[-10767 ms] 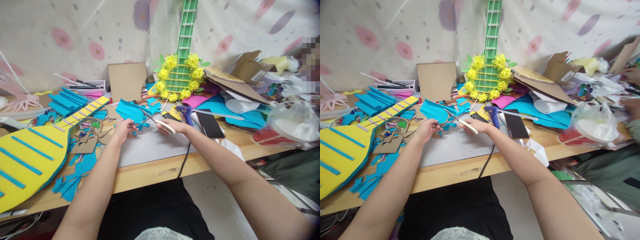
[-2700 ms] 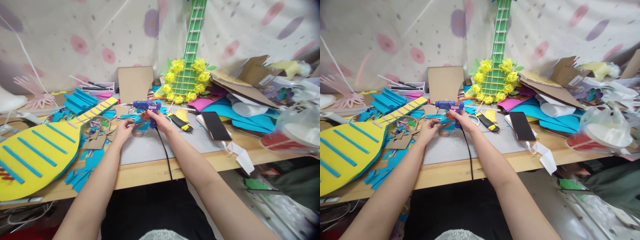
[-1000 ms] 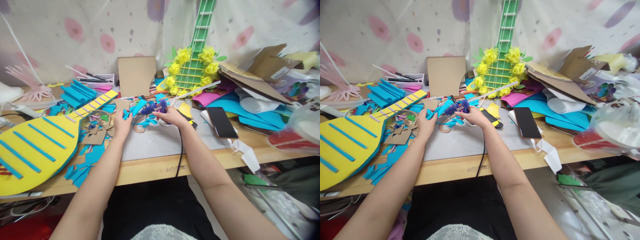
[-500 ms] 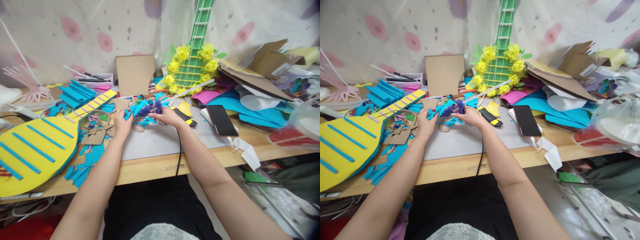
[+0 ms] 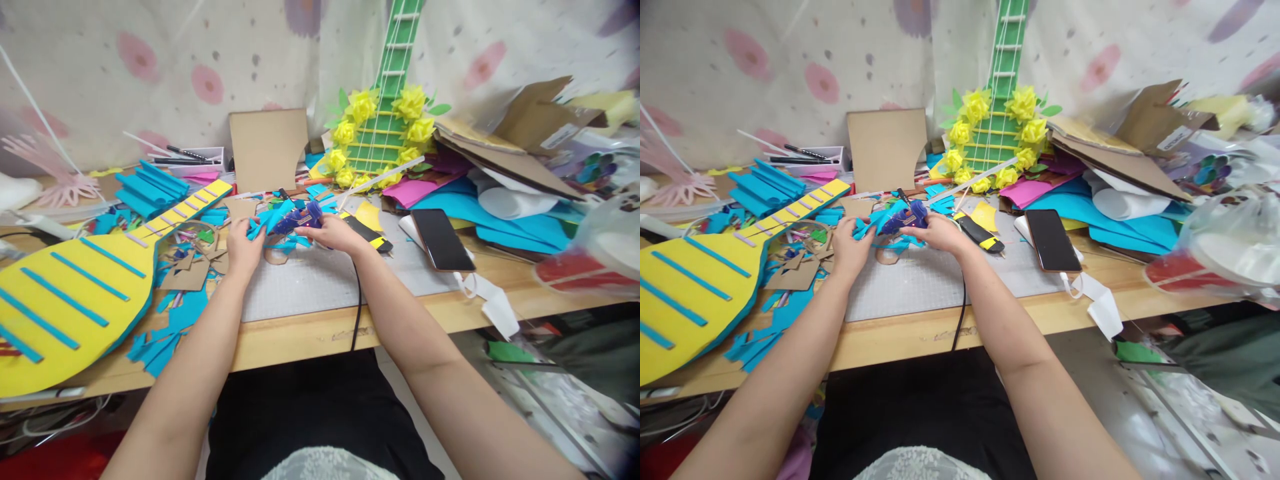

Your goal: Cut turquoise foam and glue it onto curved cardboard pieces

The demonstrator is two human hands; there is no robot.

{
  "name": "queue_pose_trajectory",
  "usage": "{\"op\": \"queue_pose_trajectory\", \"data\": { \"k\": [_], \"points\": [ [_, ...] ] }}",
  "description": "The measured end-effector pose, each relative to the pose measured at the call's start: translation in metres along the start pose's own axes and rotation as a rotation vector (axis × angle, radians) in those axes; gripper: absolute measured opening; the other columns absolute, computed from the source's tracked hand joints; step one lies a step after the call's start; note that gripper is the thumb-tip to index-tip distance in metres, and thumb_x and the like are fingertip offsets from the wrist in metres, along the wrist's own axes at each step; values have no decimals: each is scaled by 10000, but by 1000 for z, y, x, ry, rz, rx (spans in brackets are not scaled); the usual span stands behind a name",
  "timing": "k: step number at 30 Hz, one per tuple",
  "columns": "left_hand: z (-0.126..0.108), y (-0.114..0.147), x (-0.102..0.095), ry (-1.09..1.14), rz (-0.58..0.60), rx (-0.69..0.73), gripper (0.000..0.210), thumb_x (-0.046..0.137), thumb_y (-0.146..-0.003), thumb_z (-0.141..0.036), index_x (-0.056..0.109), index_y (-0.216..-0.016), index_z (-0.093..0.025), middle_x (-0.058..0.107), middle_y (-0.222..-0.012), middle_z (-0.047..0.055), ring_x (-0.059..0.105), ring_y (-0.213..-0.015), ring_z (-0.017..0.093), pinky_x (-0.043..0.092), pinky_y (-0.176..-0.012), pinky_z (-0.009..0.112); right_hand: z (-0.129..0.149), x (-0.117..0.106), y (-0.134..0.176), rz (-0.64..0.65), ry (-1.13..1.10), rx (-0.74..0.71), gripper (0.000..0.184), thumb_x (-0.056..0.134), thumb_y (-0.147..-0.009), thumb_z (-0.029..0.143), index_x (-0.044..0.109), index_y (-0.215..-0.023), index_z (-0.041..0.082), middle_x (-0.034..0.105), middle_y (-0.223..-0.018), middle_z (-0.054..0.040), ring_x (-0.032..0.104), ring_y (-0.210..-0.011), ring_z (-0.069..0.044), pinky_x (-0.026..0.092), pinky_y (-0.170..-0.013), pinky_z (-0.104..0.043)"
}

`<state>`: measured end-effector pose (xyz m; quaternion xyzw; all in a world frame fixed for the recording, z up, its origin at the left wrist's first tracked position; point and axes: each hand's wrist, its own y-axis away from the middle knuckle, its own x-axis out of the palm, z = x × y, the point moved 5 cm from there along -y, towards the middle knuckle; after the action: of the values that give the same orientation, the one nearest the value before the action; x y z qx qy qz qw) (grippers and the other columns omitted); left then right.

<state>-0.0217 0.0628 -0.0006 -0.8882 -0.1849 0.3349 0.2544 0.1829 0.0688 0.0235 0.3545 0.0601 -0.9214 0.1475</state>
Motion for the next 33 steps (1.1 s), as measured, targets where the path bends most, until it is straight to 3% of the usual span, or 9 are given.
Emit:
{"op": "queue_pose_trajectory", "data": {
  "k": [18,33],
  "points": [
    [-2,1,-3,24,2,-27,86,640,-709,-152,583,-754,-198,603,-890,50,575,-917,182,455,-875,334,-7,-4,-4,-18,-18,16,468,580,-698,613,630,-700,148,582,-598,-30,537,-610,-134,407,-616,-255],
    [-5,0,-3,17,17,-31,71,622,-718,-156,579,-752,-201,604,-892,54,573,-916,188,444,-856,318,-8,-2,-5,-38,4,3,471,586,-695,609,661,-789,154,631,-670,-37,579,-688,-158,425,-677,-272]
  ]
}}
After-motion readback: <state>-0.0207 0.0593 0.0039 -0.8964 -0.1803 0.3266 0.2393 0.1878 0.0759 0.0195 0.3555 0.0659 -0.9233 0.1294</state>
